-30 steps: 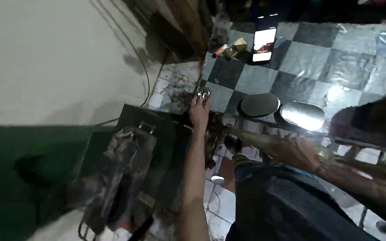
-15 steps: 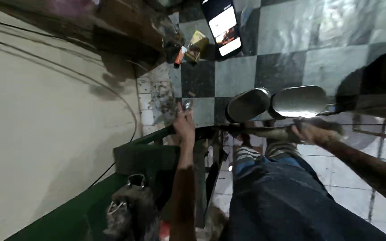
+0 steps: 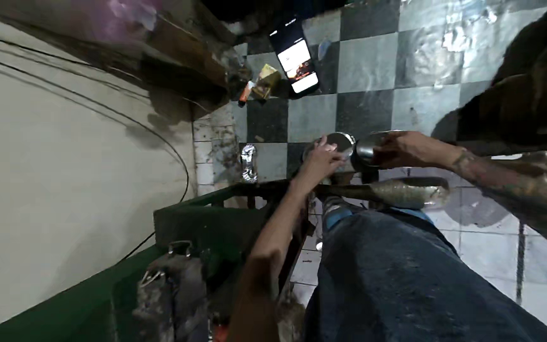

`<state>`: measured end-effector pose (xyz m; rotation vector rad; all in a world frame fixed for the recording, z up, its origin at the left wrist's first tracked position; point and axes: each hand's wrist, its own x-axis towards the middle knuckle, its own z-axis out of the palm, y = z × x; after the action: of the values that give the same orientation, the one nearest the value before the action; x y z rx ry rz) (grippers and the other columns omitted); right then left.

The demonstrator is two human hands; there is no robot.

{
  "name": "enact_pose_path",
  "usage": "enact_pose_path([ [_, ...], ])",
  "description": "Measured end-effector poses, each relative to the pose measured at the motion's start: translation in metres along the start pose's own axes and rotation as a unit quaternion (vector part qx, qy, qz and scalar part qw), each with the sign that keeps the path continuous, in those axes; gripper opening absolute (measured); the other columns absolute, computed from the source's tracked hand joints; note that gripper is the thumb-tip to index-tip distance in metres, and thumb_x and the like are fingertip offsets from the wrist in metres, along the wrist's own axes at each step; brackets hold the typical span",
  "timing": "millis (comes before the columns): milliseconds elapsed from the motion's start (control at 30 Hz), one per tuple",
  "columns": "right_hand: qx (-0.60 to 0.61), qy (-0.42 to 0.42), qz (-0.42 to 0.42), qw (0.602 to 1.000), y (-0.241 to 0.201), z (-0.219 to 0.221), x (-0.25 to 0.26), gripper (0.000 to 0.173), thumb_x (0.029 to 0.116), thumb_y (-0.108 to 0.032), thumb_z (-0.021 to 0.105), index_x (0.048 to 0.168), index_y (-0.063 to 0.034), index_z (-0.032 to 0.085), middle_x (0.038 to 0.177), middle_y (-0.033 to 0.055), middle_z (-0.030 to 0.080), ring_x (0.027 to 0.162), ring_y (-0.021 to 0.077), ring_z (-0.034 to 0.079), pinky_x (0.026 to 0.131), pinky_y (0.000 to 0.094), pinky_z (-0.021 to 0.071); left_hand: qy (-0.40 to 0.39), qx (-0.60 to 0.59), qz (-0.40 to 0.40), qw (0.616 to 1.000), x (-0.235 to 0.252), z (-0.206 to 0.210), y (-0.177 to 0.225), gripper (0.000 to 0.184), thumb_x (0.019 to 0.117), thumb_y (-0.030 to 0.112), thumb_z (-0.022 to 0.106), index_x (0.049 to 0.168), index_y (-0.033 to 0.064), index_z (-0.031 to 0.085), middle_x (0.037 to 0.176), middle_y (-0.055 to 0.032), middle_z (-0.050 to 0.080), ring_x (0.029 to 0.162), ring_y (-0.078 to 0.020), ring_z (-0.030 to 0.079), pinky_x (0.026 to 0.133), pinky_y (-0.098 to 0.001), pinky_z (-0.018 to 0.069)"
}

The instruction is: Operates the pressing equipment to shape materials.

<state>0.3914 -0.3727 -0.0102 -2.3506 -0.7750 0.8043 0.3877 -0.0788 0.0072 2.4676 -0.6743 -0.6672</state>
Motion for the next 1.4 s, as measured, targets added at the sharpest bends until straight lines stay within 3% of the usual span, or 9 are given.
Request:
enact_pose_path([
  [167, 0.06, -0.104, 0.003, 0.993, 0.015, -0.034, 0.02, 0.036, 0.0874, -0.035, 0.083, 0.112, -0.0088, 0.079, 0.11, 0.0145, 0.074, 0.104, 0.0337, 0.069, 0.096, 0.0562, 0.0525, -0.102, -0.003, -0.017, 0.995, 0.019, -0.027, -0.017, 0.023, 0.102, 0.03, 0.064, 0.109, 0.0171, 0.081, 0.133, -0.0017, 0.07, 0.14, -0.026, 0.053, 0.115, -0.0495, 0.0432],
  [467, -0.075, 0.113, 0.046, 0.99, -0.029, 0.033, -0.018, 0.032, 0.0962, -0.017, 0.066, 0.126, -0.0061, 0.07, 0.131, 0.0212, 0.062, 0.123, 0.0392, 0.06, 0.096, 0.0561, 0.0529, 0.044, 0.131, -0.008, 0.99, 0.002, 0.031, 0.002, 0.043, 0.0978, 0.008, 0.062, 0.141, 0.0021, 0.06, 0.142, -0.0276, 0.057, 0.14, -0.0469, 0.046, 0.115, -0.0569, 0.0396],
  [633, -0.131, 0.253, 0.107, 0.953, -0.064, 0.011, -0.032, 0.028, 0.0979, -0.019, 0.064, 0.12, -0.0021, 0.068, 0.104, 0.0198, 0.073, 0.096, 0.0398, 0.072, 0.075, 0.0565, 0.0581, 0.141, 0.107, -0.023, 0.984, -0.025, -0.003, 0.022, 0.033, 0.1038, 0.008, 0.053, 0.135, 0.0027, 0.064, 0.122, -0.0206, 0.07, 0.091, -0.039, 0.074, 0.079, -0.0545, 0.06],
  [767, -0.006, 0.164, 0.189, 0.968, -0.078, -0.001, -0.033, 0.04, 0.1015, -0.022, 0.062, 0.138, -0.0064, 0.057, 0.111, 0.0224, 0.071, 0.097, 0.042, 0.071, 0.083, 0.0625, 0.0554, 0.109, -0.056, -0.148, 0.981, -0.049, -0.014, 0.047, 0.037, 0.1097, 0.018, 0.045, 0.142, 0.0045, 0.058, 0.125, -0.0199, 0.069, 0.109, -0.0353, 0.07, 0.097, -0.0515, 0.0541],
  [933, 0.382, 0.388, 0.086, 0.834, -0.15, 0.046, -0.053, 0.032, 0.1016, -0.01, 0.046, 0.124, 0.0078, 0.059, 0.104, 0.0068, 0.069, 0.094, 0.0038, 0.067, 0.087, 0.0255, 0.0577, 0.202, -0.629, -0.142, 0.737, -0.098, 0.042, 0.08, 0.03, 0.107, 0.01, 0.048, 0.132, -0.0057, 0.053, 0.113, -0.0094, 0.07, 0.103, -0.0126, 0.07, 0.093, -0.0343, 0.0594],
  [1133, 0.689, 0.122, 0.062, 0.711, -0.139, 0.043, -0.072, 0.019, 0.0909, -0.005, 0.058, 0.104, -0.0128, 0.07, 0.086, -0.0055, 0.073, 0.07, 0.0027, 0.066, 0.065, 0.0235, 0.0575, 0.169, -0.787, -0.161, 0.572, -0.115, 0.058, 0.115, 0.022, 0.1007, 0.01, 0.055, 0.121, 0.0065, 0.064, 0.102, -0.0048, 0.076, 0.093, -0.0143, 0.074, 0.086, -0.0362, 0.0627],
  [1200, 0.66, 0.105, 0.074, 0.74, -0.119, 0.053, -0.074, 0.018, 0.0932, -0.004, 0.059, 0.105, -0.0104, 0.071, 0.09, -0.0041, 0.074, 0.074, 0.0036, 0.067, 0.068, 0.0245, 0.0584, 0.142, -0.755, -0.189, 0.612, -0.1, 0.089, 0.1, 0.022, 0.1007, 0.008, 0.052, 0.122, 0.007, 0.059, 0.101, -0.003, 0.074, 0.09, -0.0117, 0.072, 0.083, -0.033, 0.0618],
  [1300, 0.359, 0.043, 0.131, 0.923, -0.062, 0.088, -0.074, 0.021, 0.0978, -0.011, 0.06, 0.109, -0.0009, 0.074, 0.099, 0.0113, 0.074, 0.09, 0.02, 0.07, 0.086, 0.0418, 0.0577, 0.04, -0.435, -0.236, 0.868, -0.061, 0.146, 0.056, 0.037, 0.0992, 0.003, 0.06, 0.135, -0.0034, 0.058, 0.129, -0.0118, 0.066, 0.118, -0.0151, 0.063, 0.103, -0.0313, 0.0519],
  [1400, 0.13, -0.169, 0.15, 0.965, -0.064, 0.098, -0.109, 0.026, 0.1023, -0.014, 0.057, 0.119, -0.0042, 0.073, 0.114, 0.0233, 0.071, 0.11, 0.042, 0.067, 0.099, 0.0618, 0.0491, -0.114, -0.078, -0.176, 0.975, -0.016, 0.177, 0.065, 0.042, 0.1056, 0.024, 0.052, 0.145, 0.0099, 0.058, 0.149, -0.0161, 0.055, 0.142, -0.0344, 0.047, 0.118, -0.0554, 0.0329],
])
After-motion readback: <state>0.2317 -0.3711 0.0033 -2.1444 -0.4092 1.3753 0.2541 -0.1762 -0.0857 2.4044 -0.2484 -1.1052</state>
